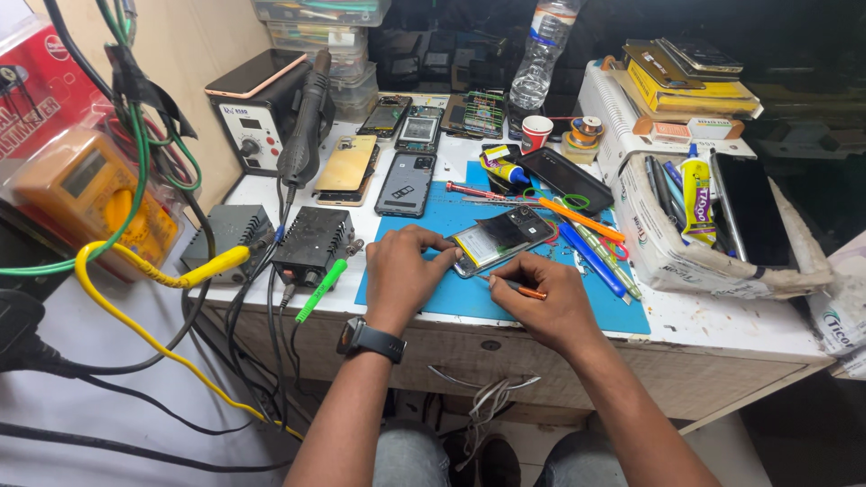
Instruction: The person disassembles a mobile phone by hand, removing internal components and screws on a work bench.
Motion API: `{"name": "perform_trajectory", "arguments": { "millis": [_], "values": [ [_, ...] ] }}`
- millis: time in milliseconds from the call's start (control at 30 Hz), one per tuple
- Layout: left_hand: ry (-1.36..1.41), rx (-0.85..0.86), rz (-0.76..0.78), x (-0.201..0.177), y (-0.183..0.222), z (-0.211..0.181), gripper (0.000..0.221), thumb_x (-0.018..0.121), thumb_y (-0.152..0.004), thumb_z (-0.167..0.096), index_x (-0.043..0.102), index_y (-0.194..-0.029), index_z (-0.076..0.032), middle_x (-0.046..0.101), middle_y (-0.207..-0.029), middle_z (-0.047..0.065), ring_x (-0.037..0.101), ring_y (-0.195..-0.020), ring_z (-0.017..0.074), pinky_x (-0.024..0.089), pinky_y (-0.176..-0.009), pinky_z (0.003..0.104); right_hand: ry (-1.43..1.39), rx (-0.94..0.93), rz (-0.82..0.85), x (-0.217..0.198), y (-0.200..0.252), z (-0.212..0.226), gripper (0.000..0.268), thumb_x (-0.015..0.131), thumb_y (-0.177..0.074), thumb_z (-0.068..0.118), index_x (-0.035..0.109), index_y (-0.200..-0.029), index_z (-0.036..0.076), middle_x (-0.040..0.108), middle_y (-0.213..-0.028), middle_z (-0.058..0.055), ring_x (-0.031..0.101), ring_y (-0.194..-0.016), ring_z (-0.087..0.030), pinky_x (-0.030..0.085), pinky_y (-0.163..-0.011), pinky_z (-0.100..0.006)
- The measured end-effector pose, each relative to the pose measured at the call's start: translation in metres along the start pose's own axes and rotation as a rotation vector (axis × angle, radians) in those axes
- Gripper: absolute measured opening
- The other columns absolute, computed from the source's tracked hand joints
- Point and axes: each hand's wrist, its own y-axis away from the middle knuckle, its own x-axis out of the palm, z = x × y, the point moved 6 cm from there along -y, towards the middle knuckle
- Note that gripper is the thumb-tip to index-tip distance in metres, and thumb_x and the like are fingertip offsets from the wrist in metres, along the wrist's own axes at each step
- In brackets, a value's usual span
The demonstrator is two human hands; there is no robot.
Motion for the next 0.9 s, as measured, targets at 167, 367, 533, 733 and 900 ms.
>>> {"name": "perform_trajectory", "arguments": {
  "millis": [167, 367, 533, 733, 900],
  "values": [
    [-0.015, 0.01, -0.006, -0.001, 0.001, -0.003, 0.019, 0.082, -0.076, -0.036, 0.084, -0.083, -0.018, 0.077, -0.097, 0.002, 0.066, -0.095, 0.0263, 0.041, -0.087, 0.043, -0.017, -0.036, 0.044, 0.0, -0.001, 0.003, 0.026, 0.077, -0.084, 0.028, 0.078, -0.092, 0.004, 0.073, -0.071, -0.002, 0.058, -0.063, -0.004, 0.046, -0.055, -0.025],
    [-0.02, 0.004, -0.002, -0.003, 0.002, -0.005, 0.019, 0.082, -0.078, -0.037, 0.084, -0.083, -0.019, 0.077, -0.097, 0.0, 0.065, -0.096, 0.0249, 0.04, -0.088, 0.042, -0.071, -0.057, 0.004, -0.001, 0.0, 0.005, 0.026, 0.075, -0.086, 0.028, 0.076, -0.09, 0.002, 0.071, -0.071, -0.002, 0.056, -0.064, -0.004, 0.045, -0.056, -0.025],
    [-0.027, 0.014, -0.008, -0.001, 0.004, -0.003, 0.02, 0.082, -0.078, -0.037, 0.083, -0.082, -0.018, 0.076, -0.096, 0.001, 0.064, -0.096, 0.0251, 0.039, -0.088, 0.043, -0.031, -0.046, 0.016, 0.002, 0.001, 0.002, 0.026, 0.075, -0.086, 0.028, 0.076, -0.089, 0.002, 0.07, -0.069, -0.001, 0.054, -0.062, -0.004, 0.044, -0.054, -0.025],
    [-0.024, 0.027, -0.014, -0.001, 0.005, -0.003, 0.019, 0.081, -0.079, -0.037, 0.083, -0.083, -0.018, 0.075, -0.097, 0.001, 0.064, -0.097, 0.0259, 0.04, -0.088, 0.044, -0.085, -0.093, -0.018, 0.001, 0.002, 0.005, 0.025, 0.074, -0.087, 0.026, 0.074, -0.089, 0.002, 0.07, -0.073, 0.0, 0.056, -0.065, -0.003, 0.046, -0.057, -0.024],
    [-0.034, 0.033, -0.027, 0.001, 0.005, -0.001, 0.02, 0.081, -0.078, -0.038, 0.083, -0.084, -0.019, 0.075, -0.099, 0.002, 0.064, -0.099, 0.0274, 0.04, -0.088, 0.046, -0.015, -0.079, 0.017, 0.004, 0.002, 0.0, 0.024, 0.075, -0.087, 0.026, 0.075, -0.091, 0.003, 0.068, -0.07, -0.001, 0.052, -0.062, -0.004, 0.042, -0.054, -0.026]
  ]
}}
